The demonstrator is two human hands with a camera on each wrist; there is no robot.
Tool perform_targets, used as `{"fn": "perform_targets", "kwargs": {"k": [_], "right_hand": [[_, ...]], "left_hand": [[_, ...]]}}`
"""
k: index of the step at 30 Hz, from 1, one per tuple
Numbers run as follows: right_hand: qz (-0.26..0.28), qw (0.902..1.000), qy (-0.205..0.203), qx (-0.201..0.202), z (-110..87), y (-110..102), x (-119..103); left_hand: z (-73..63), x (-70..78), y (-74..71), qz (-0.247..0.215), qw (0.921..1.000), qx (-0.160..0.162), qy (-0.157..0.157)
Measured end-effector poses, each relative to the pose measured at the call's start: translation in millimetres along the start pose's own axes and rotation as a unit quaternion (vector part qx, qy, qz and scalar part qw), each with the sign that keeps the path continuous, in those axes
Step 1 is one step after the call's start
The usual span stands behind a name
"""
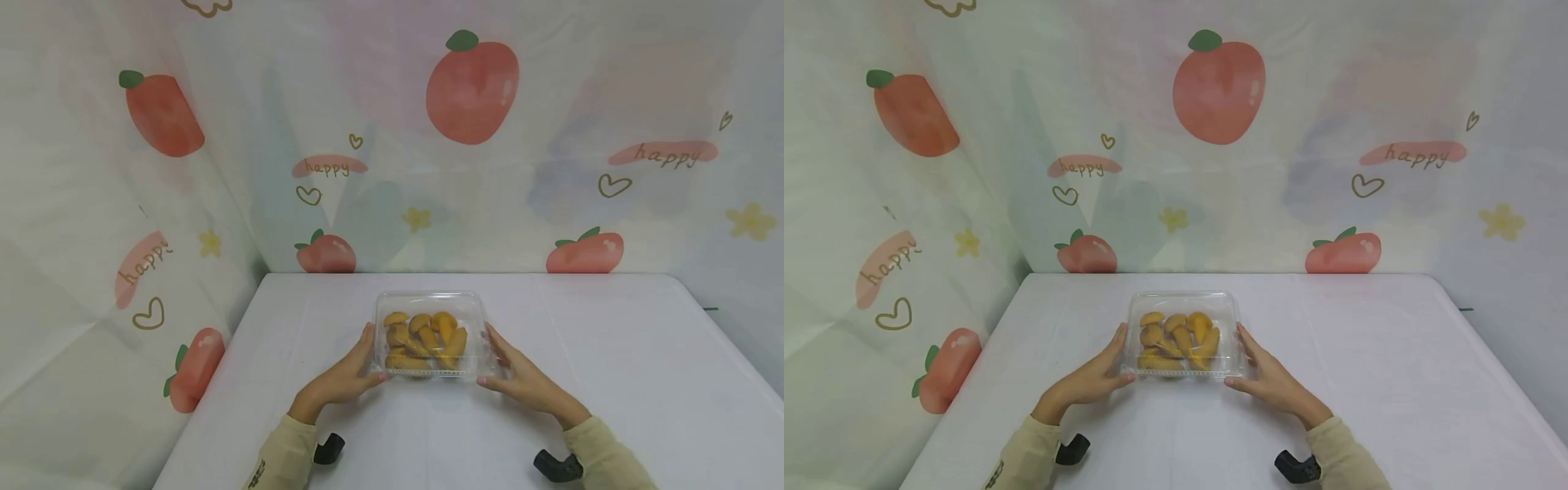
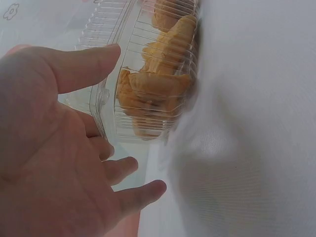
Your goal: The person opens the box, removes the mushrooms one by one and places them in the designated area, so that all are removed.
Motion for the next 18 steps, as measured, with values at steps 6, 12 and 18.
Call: {"fn": "perform_targets", "kwargs": {"k": [6, 12, 18], "right_hand": [[0.014, 0.9995, 0.021, 0.018, 1.6, 6, 0], [0.027, 0.9987, 0.038, 0.022, 3.5, 11, -3], [0.050, 0.9982, 0.031, 0.009, 2.3, 12, -2]], "left_hand": [[0.2, -1.5, 0.3, -0.001, 1.0000, 0.005, 0.003], [0.4, 0.7, 0.9, -0.002, 0.9999, 0.010, 0.003], [1.6, -0.7, -0.2, -0.003, 0.9999, 0.013, 0.004]]}}
Point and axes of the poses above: each hand's wrist, its own z-axis towards the middle knuckle, its own y-axis out of the palm, x = y × z, the point moved 3 cm from there along z, towards the middle knuckle, and after that the axes turned 4 degrees about -y, right-handed, at the moved point
